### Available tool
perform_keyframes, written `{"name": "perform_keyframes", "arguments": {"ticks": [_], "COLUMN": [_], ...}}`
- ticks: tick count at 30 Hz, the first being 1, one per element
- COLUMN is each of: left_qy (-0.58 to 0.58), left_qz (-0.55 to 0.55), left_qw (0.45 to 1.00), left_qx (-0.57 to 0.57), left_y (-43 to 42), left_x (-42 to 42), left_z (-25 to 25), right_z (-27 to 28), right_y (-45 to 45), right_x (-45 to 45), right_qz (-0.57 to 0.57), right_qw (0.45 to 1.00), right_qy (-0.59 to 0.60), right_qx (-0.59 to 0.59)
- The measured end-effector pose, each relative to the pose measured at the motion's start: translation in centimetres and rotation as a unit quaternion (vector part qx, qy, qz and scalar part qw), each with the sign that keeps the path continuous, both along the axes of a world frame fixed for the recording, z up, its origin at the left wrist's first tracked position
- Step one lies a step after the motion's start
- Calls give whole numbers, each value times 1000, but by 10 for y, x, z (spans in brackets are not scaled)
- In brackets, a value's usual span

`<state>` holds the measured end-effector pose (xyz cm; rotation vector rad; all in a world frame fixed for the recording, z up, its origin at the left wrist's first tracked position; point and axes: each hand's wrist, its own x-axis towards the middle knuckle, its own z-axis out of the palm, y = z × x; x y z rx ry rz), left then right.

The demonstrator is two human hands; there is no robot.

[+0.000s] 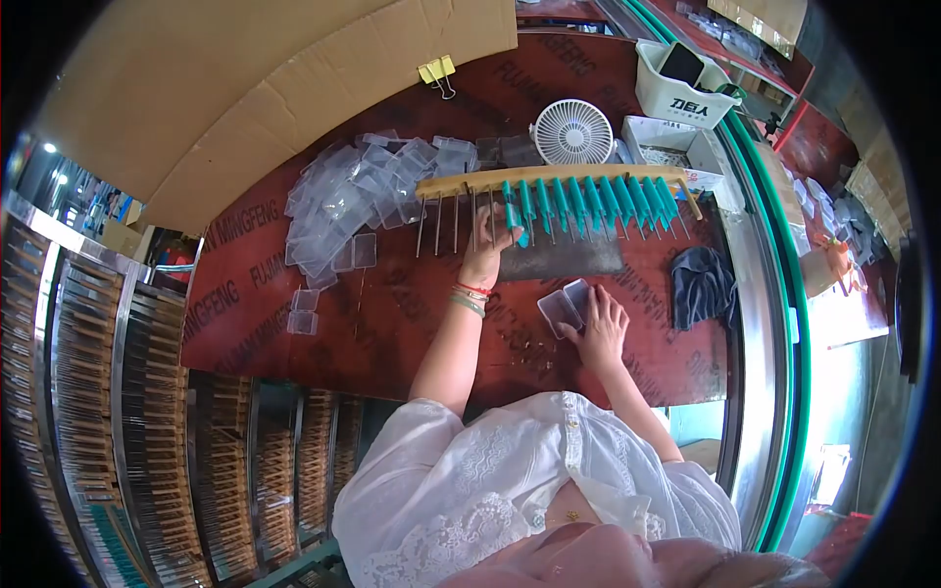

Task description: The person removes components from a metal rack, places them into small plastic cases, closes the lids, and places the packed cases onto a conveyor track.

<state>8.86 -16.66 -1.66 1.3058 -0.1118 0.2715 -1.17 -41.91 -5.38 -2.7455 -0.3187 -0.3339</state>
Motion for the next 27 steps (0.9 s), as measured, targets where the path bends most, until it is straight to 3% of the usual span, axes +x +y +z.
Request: {"name": "perform_keyframes", "arguments": {"ticks": [2,4,7,9,13,15,16,19,20,21,23,27], "left_qy": [2,-1,25,27,35,20,-1,-33,-20,-7,17,34], "left_qz": [-1,-3,-36,18,16,36,48,69,77,86,77,-11], "left_qw": [1000,999,999,999,999,998,998,996,995,993,996,998], "left_qx": [-24,-43,21,24,-25,-37,-31,-37,-57,-77,-50,-61], "left_y": [-6,-7,-5,-13,-31,-44,-50,-57,-57,-56,-56,-55], "left_x": [-10,-12,-9,-17,-56,-82,-90,-89,-84,-82,-84,-87], "left_z": [22,30,33,37,39,28,26,11,6,6,5,-15], "right_z": [-7,3,9,-3,3,7,7,-6,-9,-1,14,26], "right_y": [2,-2,5,12,22,26,33,46,51,53,56,57], "right_x": [5,11,16,20,23,29,34,42,42,41,40,40], "right_qz": [25,-9,-90,-103,-41,14,-13,58,73,75,48,72], "right_qw": [999,994,988,988,988,942,863,824,763,763,671,733], "right_qy": [-20,104,107,103,-9,7,174,217,249,248,283,184], "right_qx": [12,15,64,55,149,334,474,520,592,592,684,650]}}
